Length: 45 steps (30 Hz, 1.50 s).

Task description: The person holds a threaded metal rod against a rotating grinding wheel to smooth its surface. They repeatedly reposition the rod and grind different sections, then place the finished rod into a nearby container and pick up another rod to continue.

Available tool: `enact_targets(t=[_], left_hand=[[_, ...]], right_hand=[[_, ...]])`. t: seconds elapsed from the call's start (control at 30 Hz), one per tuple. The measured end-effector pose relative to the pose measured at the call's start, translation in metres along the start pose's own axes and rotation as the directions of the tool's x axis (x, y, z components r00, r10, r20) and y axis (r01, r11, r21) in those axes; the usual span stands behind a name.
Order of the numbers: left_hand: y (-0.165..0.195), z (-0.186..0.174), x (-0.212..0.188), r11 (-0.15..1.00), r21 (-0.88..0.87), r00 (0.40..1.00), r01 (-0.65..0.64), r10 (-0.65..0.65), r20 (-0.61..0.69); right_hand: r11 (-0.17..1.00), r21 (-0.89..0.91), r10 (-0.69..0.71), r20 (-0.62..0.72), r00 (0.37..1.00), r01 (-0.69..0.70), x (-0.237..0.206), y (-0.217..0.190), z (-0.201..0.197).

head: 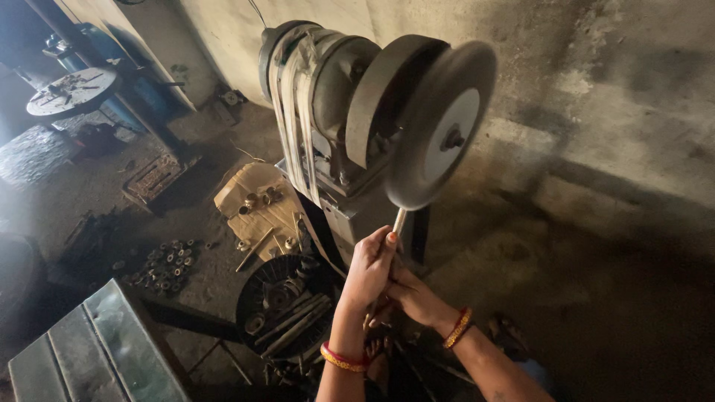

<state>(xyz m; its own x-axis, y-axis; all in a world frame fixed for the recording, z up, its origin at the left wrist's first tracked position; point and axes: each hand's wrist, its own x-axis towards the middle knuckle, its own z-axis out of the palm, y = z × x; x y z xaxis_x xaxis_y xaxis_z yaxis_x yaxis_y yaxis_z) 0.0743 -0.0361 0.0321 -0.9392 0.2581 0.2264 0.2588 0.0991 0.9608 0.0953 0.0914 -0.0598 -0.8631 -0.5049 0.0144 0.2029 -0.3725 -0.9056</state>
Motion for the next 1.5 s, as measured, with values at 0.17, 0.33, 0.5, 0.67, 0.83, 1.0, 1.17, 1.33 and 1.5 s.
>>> enact_targets(t=[0.17,0.33,0.5,0.67,0.83,1.0,1.17,1.33,1.5], left_hand=[[0.003,0.001,0.000,0.999,-0.036,1.000,0.010,-0.010,0.007],[0.001,0.003,0.003,1.000,0.021,0.999,-0.018,0.019,-0.028],[-0.004,0.004,0.004,0.989,0.122,0.995,-0.086,0.091,-0.033],[-0.009,0.006,0.006,0.991,0.115,0.996,-0.072,0.079,-0.052],[-0.010,0.004,0.001,0.996,-0.031,0.996,-0.089,0.088,-0.026],[0.004,-0.007,-0.013,0.955,-0.289,0.964,-0.066,0.135,0.227],[0.027,-0.008,-0.024,0.791,-0.517,0.752,-0.327,0.549,0.364],[0.036,0.001,-0.027,0.756,-0.602,0.715,-0.256,0.567,0.409],[0.021,0.010,-0.027,0.695,-0.714,0.732,-0.086,0.530,0.428]], right_hand=[[0.999,-0.044,-0.011,0.020,1.000,0.012,-0.001,-0.002,0.001],[1.000,0.009,-0.001,0.018,1.000,0.001,0.002,0.005,-0.004],[0.998,0.013,-0.056,0.035,0.998,0.056,0.002,0.008,-0.007],[1.000,0.019,0.020,-0.020,1.000,-0.020,0.001,0.005,-0.005],[0.986,-0.145,-0.088,-0.007,0.996,0.086,-0.005,-0.010,0.003],[0.610,-0.760,-0.370,-0.024,0.929,0.223,-0.024,-0.043,0.013],[-0.214,-0.972,-0.667,0.220,0.712,0.100,-0.058,-0.076,0.016],[-0.318,-0.948,-0.658,0.215,0.722,-0.007,-0.077,-0.090,0.018],[-0.351,-0.935,-0.681,0.288,0.673,0.045,-0.088,-0.098,0.020]])
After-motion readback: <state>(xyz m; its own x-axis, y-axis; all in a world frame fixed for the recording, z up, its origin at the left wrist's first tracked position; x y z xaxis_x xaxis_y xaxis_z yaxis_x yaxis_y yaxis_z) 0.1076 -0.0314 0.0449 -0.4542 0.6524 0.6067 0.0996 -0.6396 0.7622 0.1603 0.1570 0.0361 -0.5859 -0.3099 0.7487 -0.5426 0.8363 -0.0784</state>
